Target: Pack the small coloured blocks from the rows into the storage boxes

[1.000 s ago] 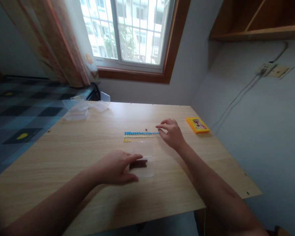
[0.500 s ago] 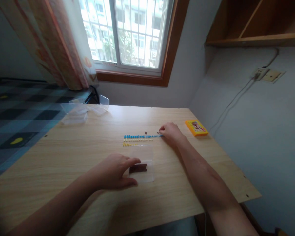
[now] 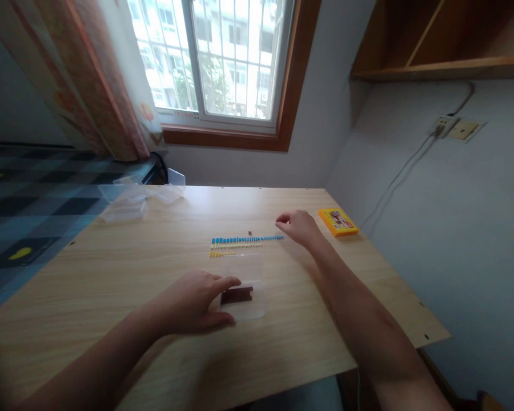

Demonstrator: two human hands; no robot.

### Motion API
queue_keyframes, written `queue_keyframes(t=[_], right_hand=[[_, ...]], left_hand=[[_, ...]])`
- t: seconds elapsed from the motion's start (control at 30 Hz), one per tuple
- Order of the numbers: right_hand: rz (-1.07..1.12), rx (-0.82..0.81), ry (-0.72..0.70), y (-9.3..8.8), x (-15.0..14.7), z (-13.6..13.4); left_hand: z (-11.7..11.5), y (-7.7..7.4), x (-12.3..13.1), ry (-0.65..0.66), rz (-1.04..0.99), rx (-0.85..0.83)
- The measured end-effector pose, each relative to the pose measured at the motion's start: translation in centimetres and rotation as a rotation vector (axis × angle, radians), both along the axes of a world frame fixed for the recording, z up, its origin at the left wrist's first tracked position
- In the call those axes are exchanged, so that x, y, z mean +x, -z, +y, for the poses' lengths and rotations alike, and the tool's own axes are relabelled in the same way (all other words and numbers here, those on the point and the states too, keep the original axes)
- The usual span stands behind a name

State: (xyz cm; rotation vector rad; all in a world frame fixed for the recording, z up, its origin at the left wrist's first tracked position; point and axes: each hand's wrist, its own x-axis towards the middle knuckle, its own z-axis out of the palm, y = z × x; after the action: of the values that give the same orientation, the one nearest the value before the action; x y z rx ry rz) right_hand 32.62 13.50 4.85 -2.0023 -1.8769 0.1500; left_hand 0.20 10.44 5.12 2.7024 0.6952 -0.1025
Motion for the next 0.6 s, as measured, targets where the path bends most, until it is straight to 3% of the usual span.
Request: queue_keyframes(t=[0.07,0.13,0.27,0.4,0.6], right_hand=[[0.113,0.083,0.011,-1.1,1.6,-2.4],[0.386,0.253,0.047,-1.6,3.2,-4.5],[0.746,0.433,0.068,-1.1,4.9,-6.8],[0.651,0.44,-0.039,0.0,4.0,-7.0],[0.418,0.272,-0.326,0.0,1.2,-7.7]], left_hand=[[0.1,0.1,0.0,0.004,-0.005,-0.001],[0.2,0.2,0.0,0.002,-0.004,0.001],[0.2,0.4,0.0,-0.01,0.002,-0.004],[0.1,0.4,-0.2,0.009,-0.035,0.005],[0.1,0.5,-0.1,0.026,-0.065,-0.005]])
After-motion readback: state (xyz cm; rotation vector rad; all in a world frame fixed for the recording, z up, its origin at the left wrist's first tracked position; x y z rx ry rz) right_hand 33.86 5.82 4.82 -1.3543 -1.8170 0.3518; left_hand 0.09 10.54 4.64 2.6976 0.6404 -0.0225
